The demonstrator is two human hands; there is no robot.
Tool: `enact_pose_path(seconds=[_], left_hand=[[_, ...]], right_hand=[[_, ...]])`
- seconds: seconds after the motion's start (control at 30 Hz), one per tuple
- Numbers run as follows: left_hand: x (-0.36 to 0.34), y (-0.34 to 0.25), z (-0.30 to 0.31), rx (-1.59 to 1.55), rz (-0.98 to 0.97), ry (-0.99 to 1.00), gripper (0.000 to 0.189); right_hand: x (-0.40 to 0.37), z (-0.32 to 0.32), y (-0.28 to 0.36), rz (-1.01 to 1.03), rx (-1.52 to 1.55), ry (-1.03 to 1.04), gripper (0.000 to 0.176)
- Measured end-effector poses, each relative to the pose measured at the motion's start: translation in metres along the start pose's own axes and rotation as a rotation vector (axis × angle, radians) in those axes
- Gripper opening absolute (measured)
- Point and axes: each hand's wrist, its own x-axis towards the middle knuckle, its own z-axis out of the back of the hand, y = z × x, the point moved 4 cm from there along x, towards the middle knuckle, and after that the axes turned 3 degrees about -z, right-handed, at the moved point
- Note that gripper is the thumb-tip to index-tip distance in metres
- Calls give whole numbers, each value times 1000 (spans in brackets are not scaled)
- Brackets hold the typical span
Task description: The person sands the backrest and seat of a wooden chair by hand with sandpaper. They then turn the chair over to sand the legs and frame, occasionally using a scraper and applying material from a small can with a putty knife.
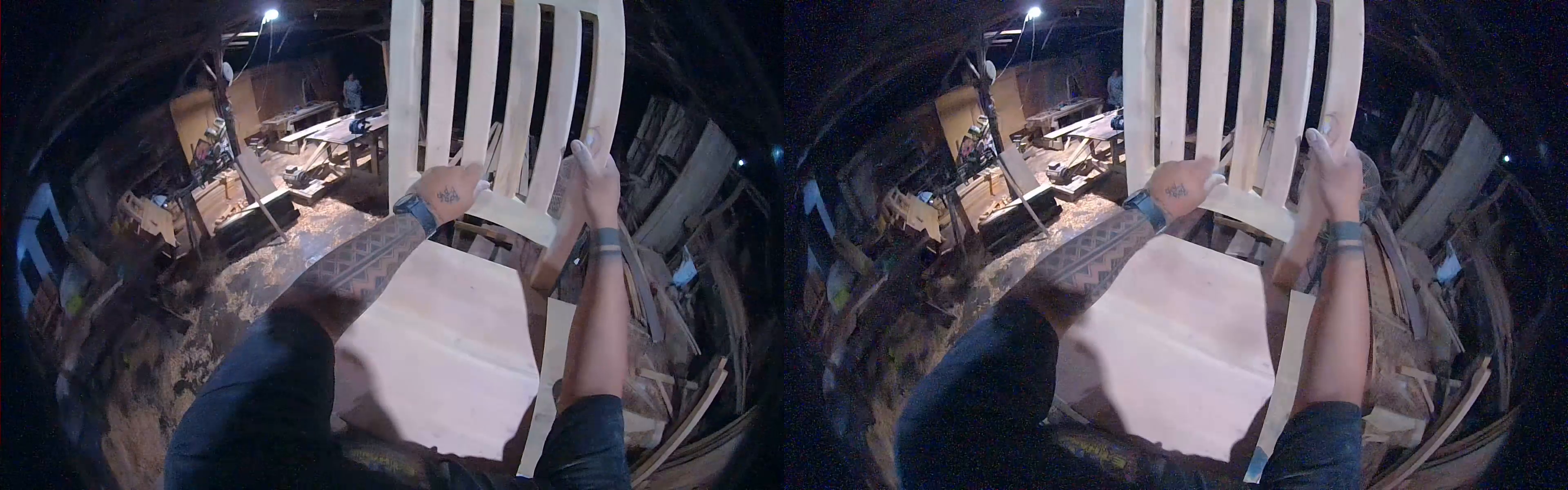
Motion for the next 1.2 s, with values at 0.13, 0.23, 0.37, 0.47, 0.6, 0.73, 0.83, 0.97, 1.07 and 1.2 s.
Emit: enact_pose_path(seconds=[0.13,0.23,0.37,0.47,0.6,0.73,0.83,0.97,1.07,1.2], left_hand=[[14,-7,-2,50,18,88,30],[-4,9,-6,-24,-6,-9,30],[11,-3,1,19,35,67,37],[24,-10,0,60,69,98,39],[17,-9,12,39,107,71,36],[21,-17,-1,112,103,71,34],[18,-10,3,92,109,53,37],[8,-19,22,65,171,89,38],[31,-15,10,167,131,106,41],[24,-11,21,148,160,91,41]], right_hand=[[-10,-4,7,-124,1,45,57],[-6,3,12,-91,-105,44,62],[-2,0,4,199,-265,8,63],[-9,2,10,-150,-49,-3,57],[-10,4,10,-7,-30,-21,64],[-3,-7,-21,4,-74,-87,66],[-7,5,4,-151,50,47,72],[-11,5,-4,-157,19,-59,73],[-10,0,-9,-129,3,-67,72],[-7,1,-4,-70,23,-9,69]])
